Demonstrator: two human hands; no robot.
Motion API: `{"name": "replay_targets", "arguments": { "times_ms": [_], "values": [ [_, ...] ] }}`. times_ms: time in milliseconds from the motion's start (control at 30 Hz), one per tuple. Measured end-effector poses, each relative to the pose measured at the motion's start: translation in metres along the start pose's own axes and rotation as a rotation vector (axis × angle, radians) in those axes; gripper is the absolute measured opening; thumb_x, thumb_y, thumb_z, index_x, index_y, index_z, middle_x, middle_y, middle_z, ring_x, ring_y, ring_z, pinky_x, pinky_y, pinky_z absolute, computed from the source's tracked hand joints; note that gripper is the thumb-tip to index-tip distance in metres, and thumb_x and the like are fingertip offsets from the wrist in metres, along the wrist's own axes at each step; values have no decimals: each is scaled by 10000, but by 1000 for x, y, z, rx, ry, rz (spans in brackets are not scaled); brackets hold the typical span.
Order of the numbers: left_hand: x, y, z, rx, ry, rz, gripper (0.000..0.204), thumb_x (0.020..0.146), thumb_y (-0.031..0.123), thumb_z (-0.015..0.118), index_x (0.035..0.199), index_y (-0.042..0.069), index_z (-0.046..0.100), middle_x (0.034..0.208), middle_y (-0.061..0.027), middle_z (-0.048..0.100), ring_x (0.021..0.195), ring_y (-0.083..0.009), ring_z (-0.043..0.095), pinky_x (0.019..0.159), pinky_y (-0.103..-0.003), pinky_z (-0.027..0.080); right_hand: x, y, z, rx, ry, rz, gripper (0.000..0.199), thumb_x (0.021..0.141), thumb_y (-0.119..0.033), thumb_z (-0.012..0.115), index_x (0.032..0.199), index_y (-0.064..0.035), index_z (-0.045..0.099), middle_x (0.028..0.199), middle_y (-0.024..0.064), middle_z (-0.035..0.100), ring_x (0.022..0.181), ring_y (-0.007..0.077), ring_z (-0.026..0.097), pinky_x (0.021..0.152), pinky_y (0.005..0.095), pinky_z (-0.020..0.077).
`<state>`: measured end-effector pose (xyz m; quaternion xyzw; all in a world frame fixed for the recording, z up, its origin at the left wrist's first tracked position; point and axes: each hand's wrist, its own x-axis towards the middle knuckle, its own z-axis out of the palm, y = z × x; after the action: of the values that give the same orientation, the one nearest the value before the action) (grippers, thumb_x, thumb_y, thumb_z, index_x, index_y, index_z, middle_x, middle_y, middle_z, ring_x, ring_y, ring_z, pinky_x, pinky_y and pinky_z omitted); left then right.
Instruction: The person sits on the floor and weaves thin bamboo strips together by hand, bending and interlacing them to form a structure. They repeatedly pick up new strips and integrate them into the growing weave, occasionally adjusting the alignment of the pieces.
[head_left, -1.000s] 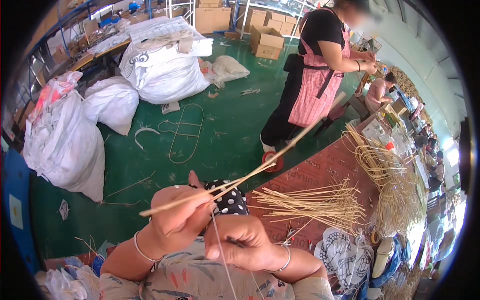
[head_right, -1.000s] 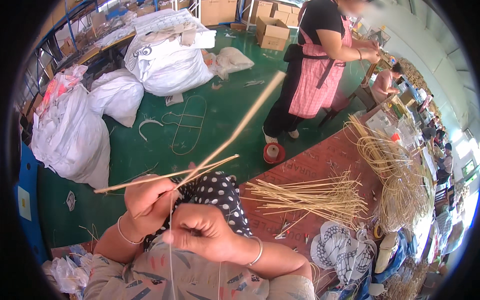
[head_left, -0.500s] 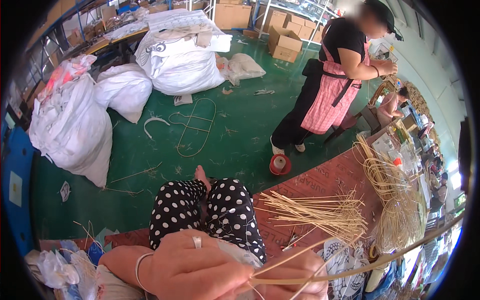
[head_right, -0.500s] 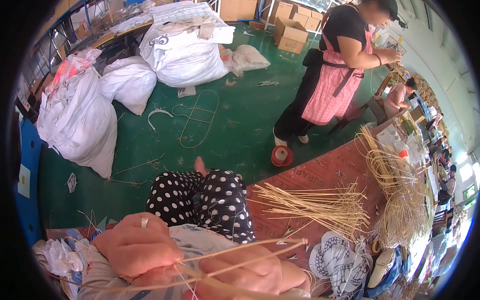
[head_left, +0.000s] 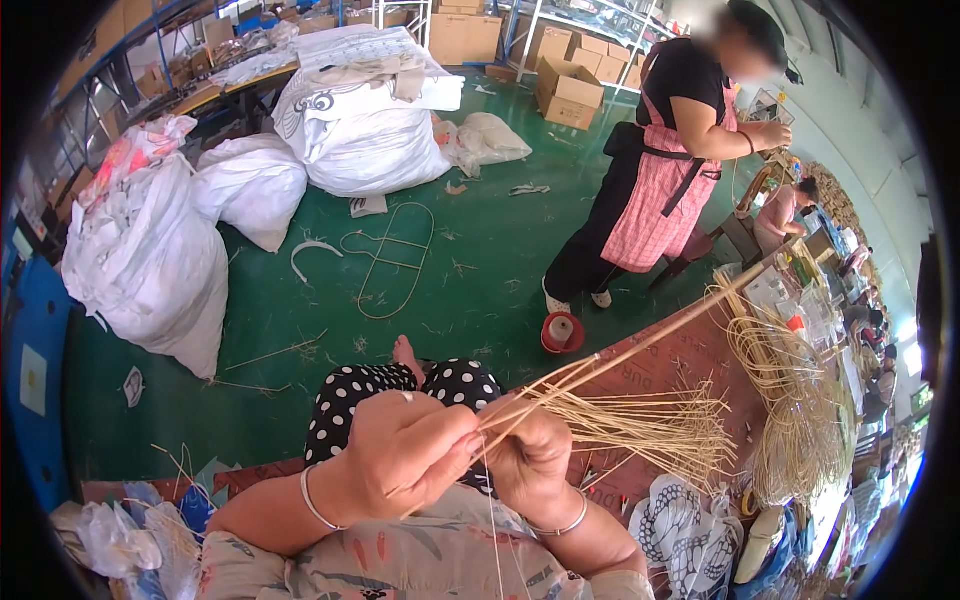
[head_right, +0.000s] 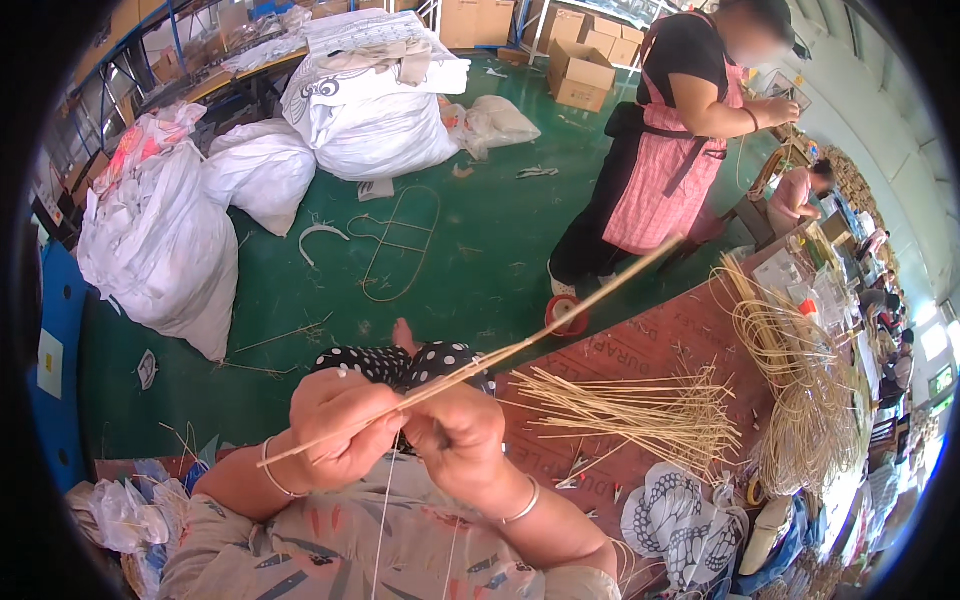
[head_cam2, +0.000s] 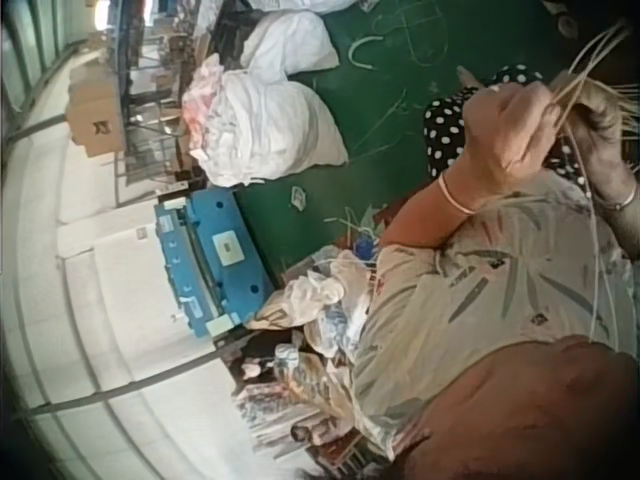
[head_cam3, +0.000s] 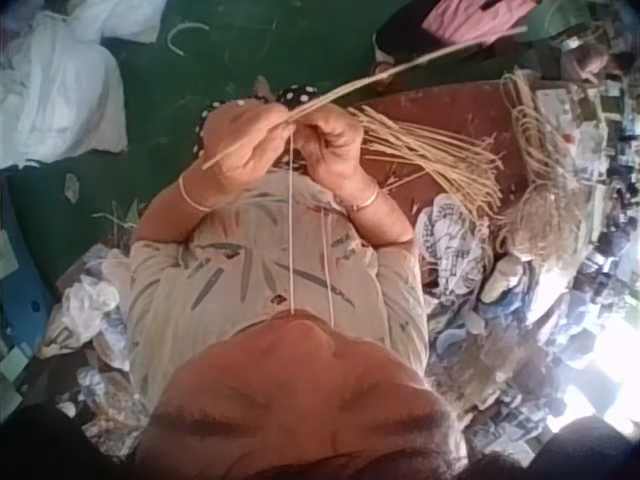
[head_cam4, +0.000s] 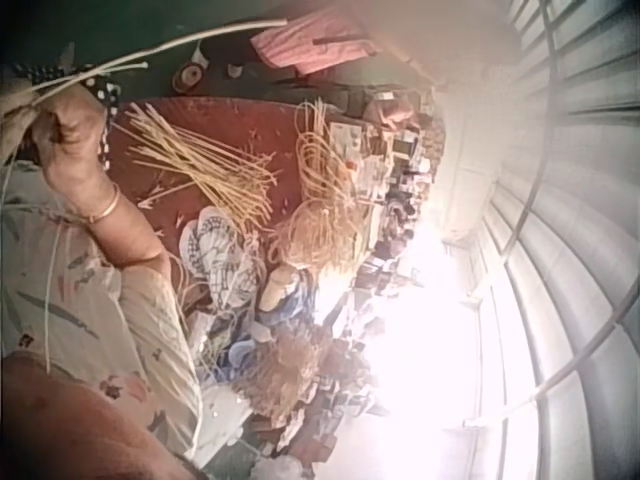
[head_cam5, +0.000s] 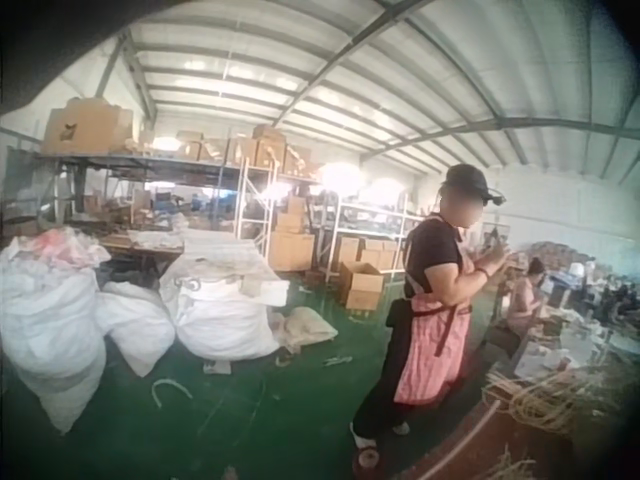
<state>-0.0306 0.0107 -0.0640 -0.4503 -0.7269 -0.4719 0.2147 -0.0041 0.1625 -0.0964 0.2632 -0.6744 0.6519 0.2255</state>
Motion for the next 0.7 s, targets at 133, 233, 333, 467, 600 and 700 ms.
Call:
{"name": "replay_targets", "arguments": {
  "times_ms": [133,233,333,467,600,700],
  "values": [
    [10,7,-8,-21,4,-46,97,699,-31,594,766,18,544,542,-60,496,404,-178,449,378,-285,328,10,-16,1,-21,-22,52,115,713,0,675,761,-35,577,762,72,600,677,174,569,597,267,448],
    [11,6,-9,-68,90,-47,106,687,-40,595,758,19,542,530,-59,489,403,-174,442,377,-285,315,20,-40,-14,-202,-331,-41,137,706,-52,695,740,-27,564,728,79,594,632,197,569,550,287,444],
    [12,13,-10,-112,99,-67,133,657,-51,610,755,14,548,520,-56,490,407,-178,441,374,-278,307,18,-60,-7,432,-352,91,133,753,-106,640,740,-6,554,653,81,567,534,212,534,490,322,419],
    [18,32,-26,-125,27,97,149,612,9,651,747,6,588,553,-31,541,422,-121,494,372,-247,345,15,-78,0,1205,-400,306,120,753,-110,611,776,3,577,630,101,564,534,199,539,462,315,412],
    [16,38,-31,-330,-74,99,177,642,-2,628,806,-10,560,566,-78,562,388,-143,482,355,-258,360,1,-65,11,1219,-376,23,109,744,-99,591,765,7,588,603,109,558,497,176,533,419,296,395],
    [15,44,-32,-322,-106,109,193,644,13,654,810,-13,561,569,-82,566,394,-138,489,355,-244,363,-21,-47,25,841,-113,-428,105,737,-91,577,757,11,596,582,114,553,469,158,528,387,283,383]
  ]
}}
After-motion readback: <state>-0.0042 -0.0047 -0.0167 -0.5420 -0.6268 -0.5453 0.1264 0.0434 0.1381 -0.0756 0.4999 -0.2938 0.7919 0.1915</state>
